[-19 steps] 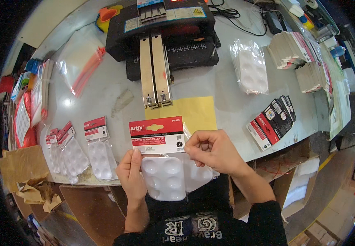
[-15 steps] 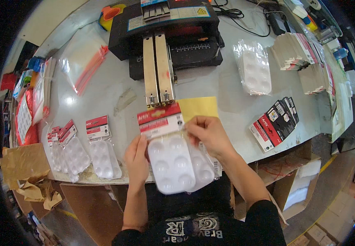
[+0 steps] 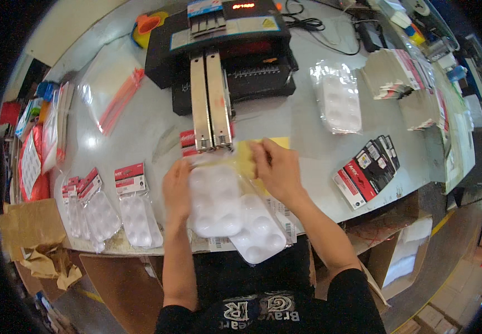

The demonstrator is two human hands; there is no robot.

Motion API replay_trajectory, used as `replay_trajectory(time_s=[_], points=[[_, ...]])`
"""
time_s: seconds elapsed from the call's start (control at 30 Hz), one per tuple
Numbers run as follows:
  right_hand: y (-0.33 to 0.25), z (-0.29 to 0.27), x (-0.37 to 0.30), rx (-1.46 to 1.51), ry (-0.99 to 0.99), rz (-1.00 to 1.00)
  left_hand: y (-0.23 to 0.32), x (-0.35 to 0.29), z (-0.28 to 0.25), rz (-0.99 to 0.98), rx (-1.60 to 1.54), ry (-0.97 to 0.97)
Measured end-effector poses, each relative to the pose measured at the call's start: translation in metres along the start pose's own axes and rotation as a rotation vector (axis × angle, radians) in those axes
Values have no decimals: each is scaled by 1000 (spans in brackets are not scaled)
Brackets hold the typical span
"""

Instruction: The person repeatedly picks up plastic mixing palettes and red Artix header cards, inserts the cards into the plastic packaging, and places the finished units on the table. The person also gathers the completed packages into a stack and places them into a cardboard box.

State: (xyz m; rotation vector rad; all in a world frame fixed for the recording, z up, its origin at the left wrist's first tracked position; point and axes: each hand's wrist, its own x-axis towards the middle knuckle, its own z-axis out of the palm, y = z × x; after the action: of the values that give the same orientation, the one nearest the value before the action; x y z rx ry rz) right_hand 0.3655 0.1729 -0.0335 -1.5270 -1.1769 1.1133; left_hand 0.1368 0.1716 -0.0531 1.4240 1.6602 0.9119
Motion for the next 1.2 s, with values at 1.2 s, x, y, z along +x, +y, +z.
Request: replay_trajectory(time_s=[1.2], points=[[37, -117, -86, -1158, 432, -499, 64, -94, -11, -239, -744, -109]])
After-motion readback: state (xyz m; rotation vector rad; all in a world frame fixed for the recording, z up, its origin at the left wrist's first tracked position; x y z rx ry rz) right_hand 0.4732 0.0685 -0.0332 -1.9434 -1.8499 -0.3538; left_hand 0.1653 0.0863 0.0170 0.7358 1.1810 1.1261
